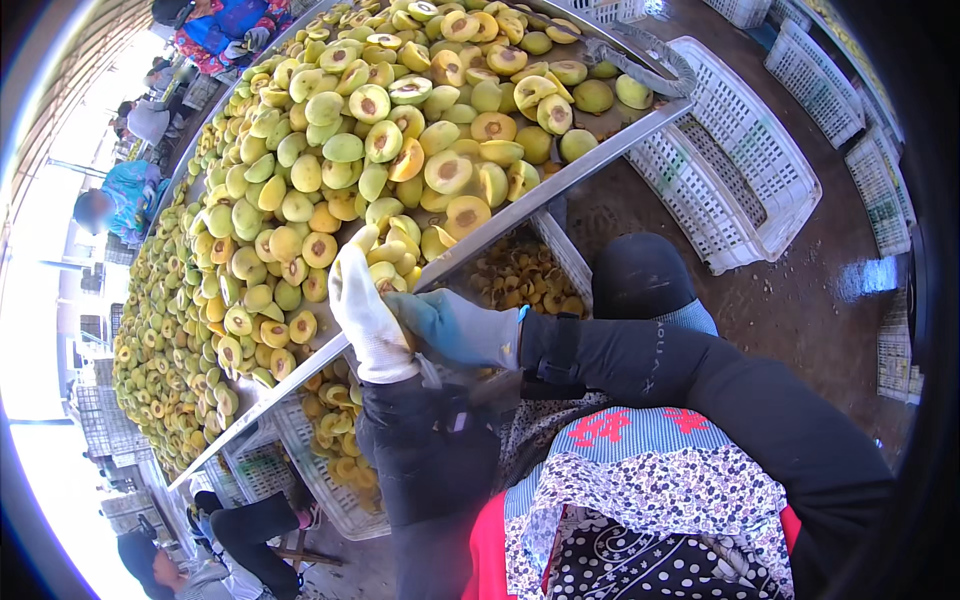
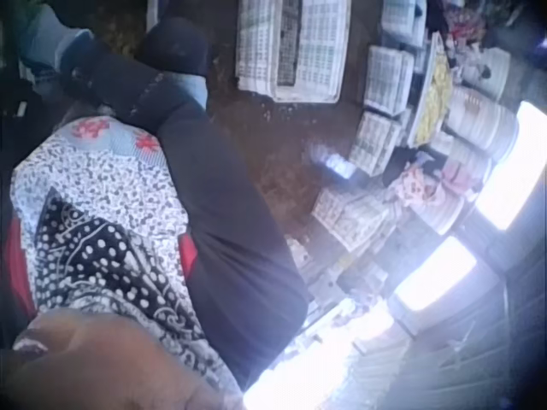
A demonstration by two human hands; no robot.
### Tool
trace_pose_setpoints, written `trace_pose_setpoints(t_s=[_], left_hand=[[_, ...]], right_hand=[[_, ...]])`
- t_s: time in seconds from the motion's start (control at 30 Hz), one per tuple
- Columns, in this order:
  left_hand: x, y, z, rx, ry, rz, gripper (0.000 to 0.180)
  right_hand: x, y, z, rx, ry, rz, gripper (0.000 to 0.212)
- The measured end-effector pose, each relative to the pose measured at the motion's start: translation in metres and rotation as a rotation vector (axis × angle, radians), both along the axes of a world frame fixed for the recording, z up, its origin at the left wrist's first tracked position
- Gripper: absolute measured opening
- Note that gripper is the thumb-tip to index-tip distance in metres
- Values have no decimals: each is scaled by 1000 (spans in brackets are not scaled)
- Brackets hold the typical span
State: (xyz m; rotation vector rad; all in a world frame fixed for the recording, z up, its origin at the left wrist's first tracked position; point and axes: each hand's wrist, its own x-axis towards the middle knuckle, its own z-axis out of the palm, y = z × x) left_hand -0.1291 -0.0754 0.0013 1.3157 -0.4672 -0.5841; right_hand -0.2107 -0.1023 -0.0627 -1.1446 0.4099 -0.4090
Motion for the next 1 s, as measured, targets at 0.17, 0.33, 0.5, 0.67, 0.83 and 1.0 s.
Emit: trace_pose_setpoints(t_s=[0.17,0.33,0.5,0.67,0.83,1.0], left_hand=[[18,5,0,142,31,-182,33],[17,9,-5,-30,117,-352,45],[14,0,-17,-220,361,-220,41],[38,18,-5,-313,423,-35,36],[91,102,13,177,-232,354,28],[128,94,22,436,-685,328,27]], right_hand=[[-6,-11,-7,-107,32,189,57],[-31,-28,27,539,88,625,60],[-29,-20,21,992,-197,759,61],[-45,-15,14,1004,-265,737,62],[-60,-25,27,708,-157,613,59],[-61,-16,33,539,-81,433,49]])
